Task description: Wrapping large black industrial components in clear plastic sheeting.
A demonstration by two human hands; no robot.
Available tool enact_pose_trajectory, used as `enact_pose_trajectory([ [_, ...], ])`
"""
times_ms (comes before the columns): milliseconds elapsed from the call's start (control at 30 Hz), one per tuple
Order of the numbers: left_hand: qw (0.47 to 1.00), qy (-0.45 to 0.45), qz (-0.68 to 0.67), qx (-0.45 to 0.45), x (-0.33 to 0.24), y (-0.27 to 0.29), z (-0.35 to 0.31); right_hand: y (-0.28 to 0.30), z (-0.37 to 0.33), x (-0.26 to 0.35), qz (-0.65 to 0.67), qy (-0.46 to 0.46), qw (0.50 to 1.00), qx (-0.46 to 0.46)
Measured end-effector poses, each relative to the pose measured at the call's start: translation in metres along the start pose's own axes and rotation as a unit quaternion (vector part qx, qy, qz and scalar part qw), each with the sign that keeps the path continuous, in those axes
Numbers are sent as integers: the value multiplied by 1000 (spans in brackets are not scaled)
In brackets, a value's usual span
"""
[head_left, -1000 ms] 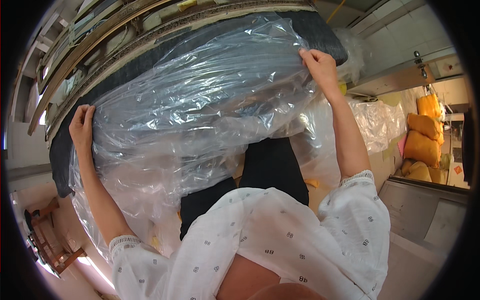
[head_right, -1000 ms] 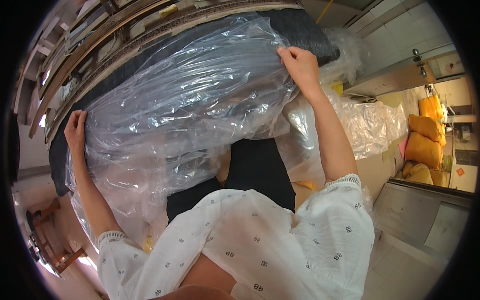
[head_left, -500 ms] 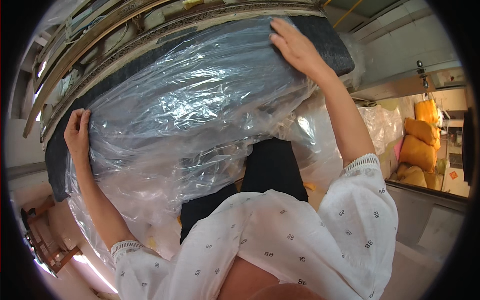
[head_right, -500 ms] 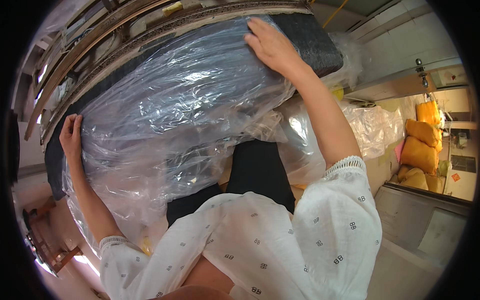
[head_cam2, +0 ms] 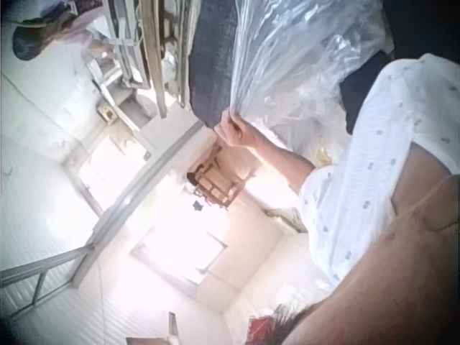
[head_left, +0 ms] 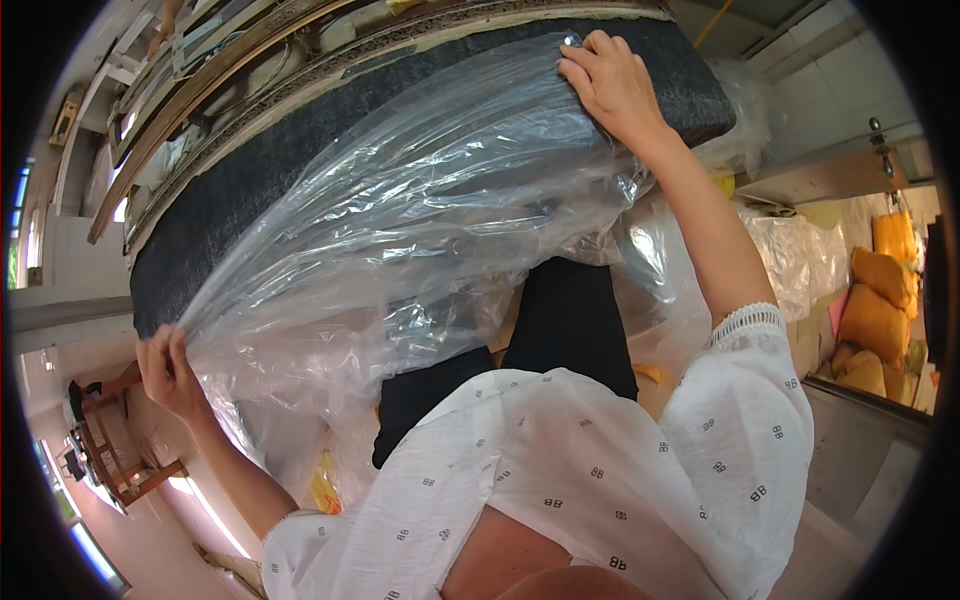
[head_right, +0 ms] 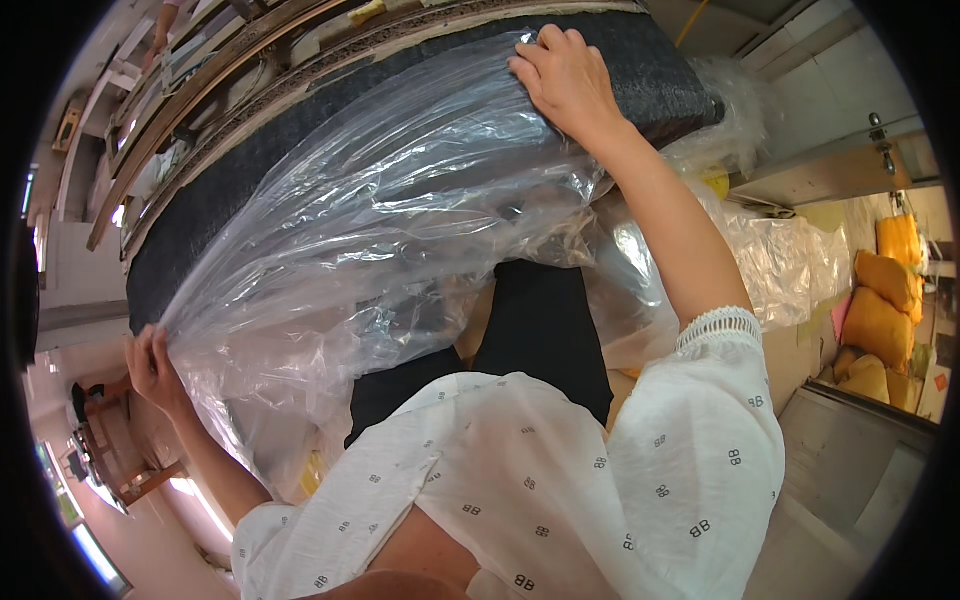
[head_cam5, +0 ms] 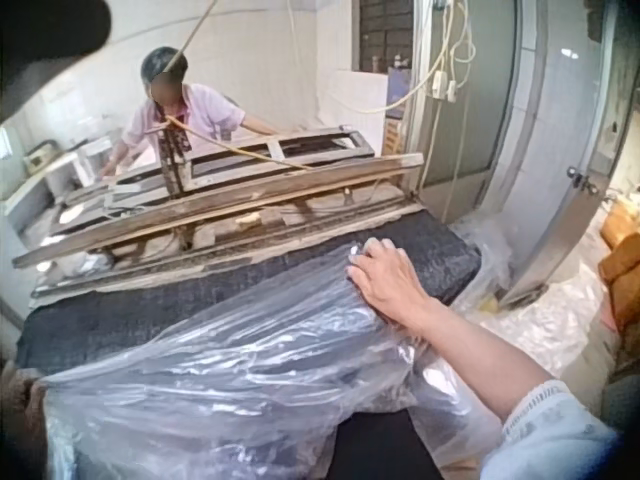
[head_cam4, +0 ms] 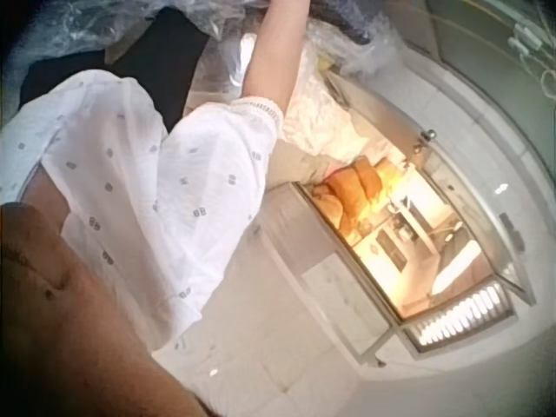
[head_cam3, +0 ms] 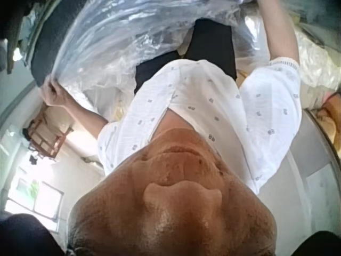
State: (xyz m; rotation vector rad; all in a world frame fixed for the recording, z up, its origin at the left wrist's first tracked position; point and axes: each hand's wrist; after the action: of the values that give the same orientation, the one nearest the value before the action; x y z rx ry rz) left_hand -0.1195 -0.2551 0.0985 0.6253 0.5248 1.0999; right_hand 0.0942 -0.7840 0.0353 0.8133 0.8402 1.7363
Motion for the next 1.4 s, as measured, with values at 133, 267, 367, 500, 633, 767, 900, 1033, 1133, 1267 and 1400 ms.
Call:
enact_pose_trajectory([
  [133, 999, 37, 28, 3, -53, 8, -27, -21, 17, -36, 26, -43, 999, -1],
  [267, 984, 173, -22, 16, -49, 3, -72, -29, 41, -42, 163, -132, 972, 110],
  [367, 967, 248, -56, -30, -55, -6, -46, -30, 60, -53, 358, -171, 898, 189],
  [500, 832, 339, -337, -283, -12, -28, 7, 33, 75, 12, 557, -310, 763, 108],
  [633, 910, 296, -172, -233, 41, -97, 49, -56, 98, -23, 362, -259, 873, -200],
  [767, 936, 277, -145, -161, 103, -159, 50, -81, 75, -22, 314, -289, 893, -142],
  [900, 926, 296, -181, -151, 122, -183, 80, -89, 91, -53, 344, -283, 889, -108],
  [1033, 931, 321, -124, -121, 117, -189, 93, -98, 98, -67, 271, -291, 913, -90],
  [1133, 932, 323, -118, -119, 118, -189, 92, -91, 100, -61, 251, -326, 908, -75],
  [1267, 937, 342, -42, -58, 118, -183, 94, -82, 97, -39, 181, -337, 914, -134],
  [1400, 944, 312, 105, 8, 118, -183, 95, -79, 98, -35, 184, -346, 910, -134],
])
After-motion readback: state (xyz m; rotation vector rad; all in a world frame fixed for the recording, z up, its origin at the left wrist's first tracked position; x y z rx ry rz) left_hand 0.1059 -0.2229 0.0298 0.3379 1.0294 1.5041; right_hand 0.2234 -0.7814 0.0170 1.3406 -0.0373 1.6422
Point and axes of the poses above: each hand's wrist, its own z-axis towards the middle knuckle, its own y-axis out of the back of the hand, x = y × z, and after that the axes turned 12 degrees about -y, right-handed
